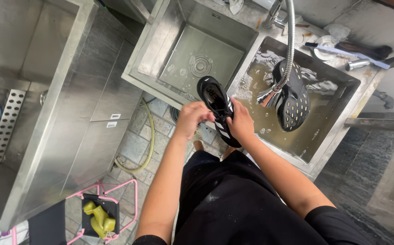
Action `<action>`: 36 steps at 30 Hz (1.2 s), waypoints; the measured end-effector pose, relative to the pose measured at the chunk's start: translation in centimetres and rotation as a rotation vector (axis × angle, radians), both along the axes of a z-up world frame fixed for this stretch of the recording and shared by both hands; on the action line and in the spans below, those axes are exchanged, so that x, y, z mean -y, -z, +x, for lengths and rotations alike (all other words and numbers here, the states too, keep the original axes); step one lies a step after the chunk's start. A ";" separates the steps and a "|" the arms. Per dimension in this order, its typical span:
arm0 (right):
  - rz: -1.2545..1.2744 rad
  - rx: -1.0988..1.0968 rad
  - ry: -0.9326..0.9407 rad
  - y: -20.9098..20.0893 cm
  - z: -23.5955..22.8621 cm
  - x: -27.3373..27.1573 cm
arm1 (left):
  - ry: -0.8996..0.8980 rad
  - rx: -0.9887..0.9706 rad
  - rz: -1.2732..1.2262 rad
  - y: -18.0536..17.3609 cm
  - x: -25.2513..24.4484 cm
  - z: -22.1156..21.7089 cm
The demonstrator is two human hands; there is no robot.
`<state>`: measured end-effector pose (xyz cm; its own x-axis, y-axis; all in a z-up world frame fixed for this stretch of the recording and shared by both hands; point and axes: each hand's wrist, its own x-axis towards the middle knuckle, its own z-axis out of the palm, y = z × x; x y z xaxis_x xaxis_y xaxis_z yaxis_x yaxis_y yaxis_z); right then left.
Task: The person cleans a pair of black sneakers at a sink, rinsing them under running water and unlacing them.
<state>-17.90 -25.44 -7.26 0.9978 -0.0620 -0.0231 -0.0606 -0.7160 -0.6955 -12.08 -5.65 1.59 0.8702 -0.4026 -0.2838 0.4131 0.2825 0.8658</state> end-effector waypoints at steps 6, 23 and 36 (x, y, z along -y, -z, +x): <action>0.009 0.020 -0.013 0.2 -0.2 0.2 | -0.039 0.287 0.778 -1.5 2.0 -0.2; -0.049 0.083 -0.017 -0.3 -0.4 -0.3 | 0.313 0.468 0.711 0.9 0.8 0.6; 0.143 0.340 0.029 -2.4 -1.0 -0.6 | 0.027 1.054 1.052 -1.0 -0.3 2.9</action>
